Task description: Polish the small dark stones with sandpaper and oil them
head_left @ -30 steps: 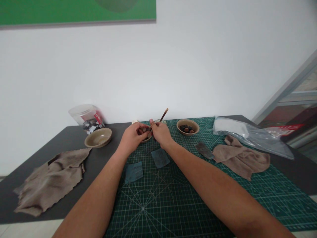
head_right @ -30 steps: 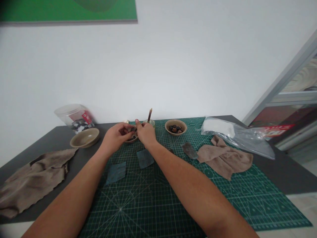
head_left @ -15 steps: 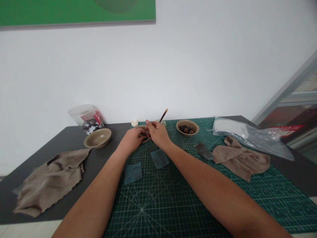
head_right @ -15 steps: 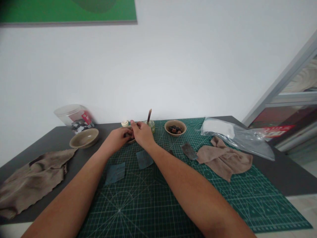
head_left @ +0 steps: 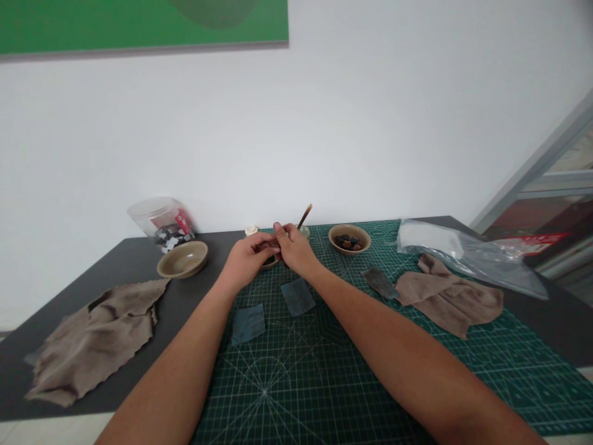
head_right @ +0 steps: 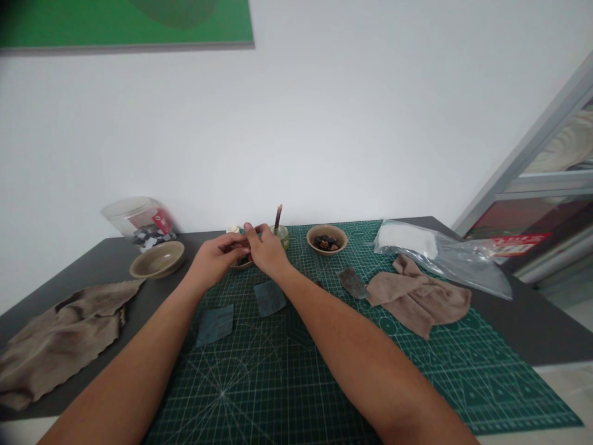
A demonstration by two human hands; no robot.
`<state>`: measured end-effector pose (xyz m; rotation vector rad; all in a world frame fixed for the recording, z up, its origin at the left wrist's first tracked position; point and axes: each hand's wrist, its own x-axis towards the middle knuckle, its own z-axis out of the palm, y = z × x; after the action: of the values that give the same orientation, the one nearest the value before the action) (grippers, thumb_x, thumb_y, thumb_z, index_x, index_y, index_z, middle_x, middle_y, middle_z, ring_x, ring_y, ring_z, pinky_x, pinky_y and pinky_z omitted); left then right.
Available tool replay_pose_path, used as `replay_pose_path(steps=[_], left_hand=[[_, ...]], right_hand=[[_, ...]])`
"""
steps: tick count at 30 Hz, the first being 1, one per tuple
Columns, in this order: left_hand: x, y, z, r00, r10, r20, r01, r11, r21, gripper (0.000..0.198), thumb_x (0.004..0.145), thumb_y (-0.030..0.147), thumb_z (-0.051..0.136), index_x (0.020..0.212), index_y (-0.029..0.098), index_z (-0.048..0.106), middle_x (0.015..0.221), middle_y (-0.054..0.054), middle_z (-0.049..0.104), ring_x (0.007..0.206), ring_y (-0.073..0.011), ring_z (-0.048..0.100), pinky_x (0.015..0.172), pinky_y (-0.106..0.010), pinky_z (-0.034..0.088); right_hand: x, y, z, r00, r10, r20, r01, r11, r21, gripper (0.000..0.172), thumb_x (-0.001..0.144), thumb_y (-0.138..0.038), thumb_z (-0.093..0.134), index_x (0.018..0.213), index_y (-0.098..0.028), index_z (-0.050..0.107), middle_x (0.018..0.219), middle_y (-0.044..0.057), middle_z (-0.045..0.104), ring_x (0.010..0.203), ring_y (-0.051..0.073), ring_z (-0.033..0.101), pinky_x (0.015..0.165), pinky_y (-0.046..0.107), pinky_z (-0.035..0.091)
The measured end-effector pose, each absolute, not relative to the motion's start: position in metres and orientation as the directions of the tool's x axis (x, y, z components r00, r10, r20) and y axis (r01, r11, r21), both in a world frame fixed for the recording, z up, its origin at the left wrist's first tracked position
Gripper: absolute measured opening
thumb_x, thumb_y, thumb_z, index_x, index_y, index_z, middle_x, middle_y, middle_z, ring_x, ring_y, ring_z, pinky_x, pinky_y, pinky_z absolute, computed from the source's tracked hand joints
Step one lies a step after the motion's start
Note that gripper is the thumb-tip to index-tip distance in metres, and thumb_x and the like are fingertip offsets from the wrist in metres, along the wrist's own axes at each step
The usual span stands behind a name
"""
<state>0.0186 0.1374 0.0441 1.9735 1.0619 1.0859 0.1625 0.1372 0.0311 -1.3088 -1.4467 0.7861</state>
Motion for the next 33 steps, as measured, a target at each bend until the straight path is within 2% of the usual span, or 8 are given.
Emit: replay_pose_path(steps=[3,9,13,16,18,21,24,33], left_hand=[[0.0171,0.1393,0.0437,0.37,0.872,0.32,0.298,-0.438,0.848,0.019,0.074,0.025,0.065,0.091,0.019,0.072,0.081,-0.001,0.073,0.077,-0.0182,0.066,0.079,-0.034,0.052],[0.0182,0.137,0.0464,0.455,0.858,0.238,0.231,-0.372,0.899,0.021,0.073,0.023,0.065,0.093,0.016,0.067,0.069,0.002,0.065,0.062,-0.0121,0.058,0.061,-0.026,0.048],[0.0185,0.1385,0.0445,0.362,0.896,0.257,0.153,-0.329,0.932,0.019,0.07,0.025,0.068,0.087,0.017,0.062,0.066,0.003,0.061,0.057,-0.0106,0.055,0.056,-0.024,0.046],[0.0147,0.1427,0.0424,0.258,0.915,0.31,0.144,-0.353,0.924,0.023,0.071,0.029,0.068,0.091,0.018,0.061,0.077,0.0,0.066,0.065,-0.0135,0.061,0.063,-0.027,0.05],[0.0118,0.1453,0.0414,0.218,0.911,0.351,0.289,-0.403,0.868,0.02,0.073,0.027,0.066,0.092,0.019,0.062,0.081,-0.001,0.068,0.071,-0.0153,0.062,0.068,-0.029,0.049],[0.0108,0.1466,0.0406,0.316,0.879,0.358,0.604,-0.477,0.638,0.013,0.074,0.017,0.061,0.085,0.021,0.065,0.08,-0.001,0.067,0.073,-0.0167,0.06,0.07,-0.03,0.045],[0.0145,0.1455,0.0406,0.428,0.856,0.289,0.727,-0.516,0.452,0.011,0.073,0.012,0.058,0.077,0.021,0.062,0.077,-0.001,0.065,0.071,-0.0169,0.058,0.067,-0.03,0.042],[0.0176,0.145,0.0436,0.445,0.863,0.237,0.725,-0.503,0.47,0.005,0.073,0.016,0.06,0.072,0.02,0.061,0.075,-0.001,0.065,0.068,-0.0164,0.057,0.062,-0.028,0.039]], right_hand=[[0.1624,0.1363,0.0324,0.017,0.967,0.254,0.363,0.231,-0.903,0.041,0.098,-0.056,0.039,0.091,-0.019,0.056,0.076,0.002,0.062,0.078,0.017,0.061,0.074,0.029,0.042],[0.1607,0.1338,0.0297,-0.094,0.965,0.246,0.318,0.263,-0.911,0.048,0.096,-0.063,0.036,0.09,-0.019,0.055,0.076,0.003,0.063,0.072,0.016,0.061,0.071,0.029,0.043],[0.1579,0.132,0.0301,-0.046,0.971,0.236,0.31,0.239,-0.92,0.049,0.094,-0.065,0.039,0.089,-0.02,0.056,0.071,0.003,0.062,0.068,0.016,0.06,0.068,0.028,0.043],[0.158,0.1343,0.0303,0.047,0.979,0.198,0.288,0.176,-0.941,0.047,0.094,-0.062,0.04,0.084,-0.02,0.057,0.068,0.002,0.06,0.067,0.016,0.059,0.067,0.028,0.043],[0.1594,0.1374,0.0297,0.139,0.975,0.173,0.244,0.136,-0.96,0.045,0.094,-0.06,0.041,0.079,-0.02,0.056,0.065,0.002,0.059,0.067,0.016,0.059,0.065,0.027,0.043],[0.1622,0.1408,0.0298,0.21,0.976,0.055,0.06,0.043,-0.997,0.04,0.095,-0.054,0.037,0.083,-0.021,0.056,0.054,-0.001,0.054,0.054,0.016,0.055,0.052,0.025,0.04],[0.1639,0.1405,0.0328,0.198,0.98,-0.032,-0.071,-0.018,-0.997,0.032,0.094,-0.043,0.034,0.092,-0.02,0.056,0.05,-0.004,0.052,0.041,0.015,0.048,0.04,0.023,0.033],[0.1607,0.1381,0.0337,0.135,0.99,-0.033,-0.157,-0.012,-0.988,0.027,0.089,-0.037,0.038,0.094,-0.019,0.058,0.049,-0.004,0.053,0.04,0.014,0.046,0.039,0.021,0.032]])
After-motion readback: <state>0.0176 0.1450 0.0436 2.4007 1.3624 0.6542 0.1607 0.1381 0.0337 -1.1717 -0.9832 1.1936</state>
